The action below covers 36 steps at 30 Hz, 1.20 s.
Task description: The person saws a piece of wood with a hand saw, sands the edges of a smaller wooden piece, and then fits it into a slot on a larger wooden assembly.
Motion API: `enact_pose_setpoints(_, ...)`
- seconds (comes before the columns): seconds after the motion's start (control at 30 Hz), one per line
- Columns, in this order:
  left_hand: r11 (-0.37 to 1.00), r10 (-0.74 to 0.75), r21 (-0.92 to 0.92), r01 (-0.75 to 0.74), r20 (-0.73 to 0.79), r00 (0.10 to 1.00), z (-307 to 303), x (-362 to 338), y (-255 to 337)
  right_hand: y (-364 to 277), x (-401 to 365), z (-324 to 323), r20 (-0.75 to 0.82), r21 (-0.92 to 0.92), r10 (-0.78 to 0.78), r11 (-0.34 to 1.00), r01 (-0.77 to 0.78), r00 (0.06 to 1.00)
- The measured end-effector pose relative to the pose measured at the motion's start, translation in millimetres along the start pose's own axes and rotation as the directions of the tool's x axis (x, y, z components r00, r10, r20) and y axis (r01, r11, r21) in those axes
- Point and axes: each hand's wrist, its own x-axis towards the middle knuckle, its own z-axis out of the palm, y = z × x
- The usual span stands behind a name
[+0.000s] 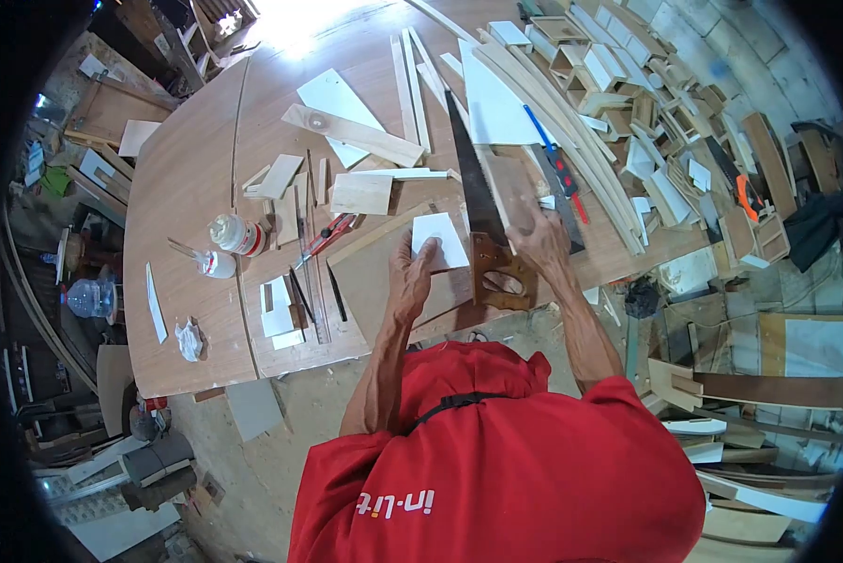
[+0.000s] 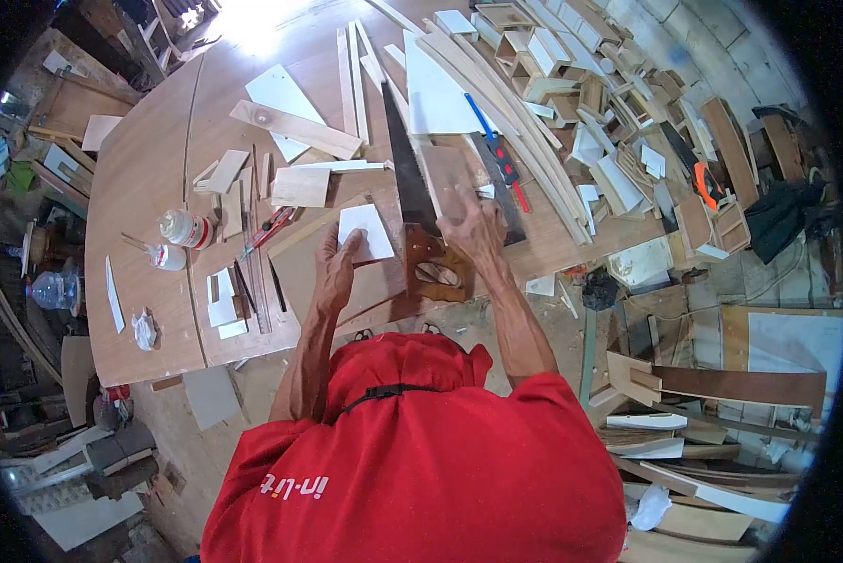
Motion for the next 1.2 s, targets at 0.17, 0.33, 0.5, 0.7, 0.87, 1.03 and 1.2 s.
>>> enact_pose_setpoints(0.17, 0.994, 0.028, 0.102, -0.032, 0.036, 0.999, -4.4, 24.7, -14.2, 1.1, -6.6, 15.0, -0.116, 0.158, -0.018, 0.987, 0.036, 0.993)
enact_pose_setpoints(0.33, 0.994, -0.093, 0.064, 0.085, 0.130, 0.987, 3.2, 36.7, -17.2, -22.0, 9.3, 2.7, -0.207, -0.050, 0.024, 0.998, -0.035, 0.978)
enact_pose_setpoints(0.5, 0.997, -0.076, -0.027, 0.076, 0.012, 0.997, 5.8, 43.8, -13.2, -39.4, -45.2, -14.9, -0.037, 0.503, -0.177, 0.847, 0.171, 0.984)
enact_pose_setpoints(0.7, 0.990, 0.011, 0.130, -0.057, 0.329, 0.944, -9.9, 34.4, 0.6, -80.1, -44.2, -23.6, 0.056, 0.330, -0.091, 0.941, 0.068, 0.994)
enact_pose_setpoints(0.87, 0.993, 0.117, -0.003, -0.118, 0.156, 0.981, -16.7, 36.4, 26.8, -86.5, -54.8, -19.2, -0.105, 0.488, -0.157, 0.852, 0.188, 0.982)
enact_pose_setpoints(1.03, 0.935, 0.284, 0.175, -0.308, 0.148, 0.947, -34.0, 30.9, 34.2, -100.1, -73.5, 20.7, -0.154, 0.375, -0.258, 0.878, 0.298, 0.954)
enact_pose_setpoints(1.2, 0.997, 0.052, -0.060, -0.047, 0.070, 0.996, -58.8, 34.6, 25.3, -130.1, -80.1, -0.9, 0.077, 0.470, -0.076, 0.882, 0.031, 0.994)
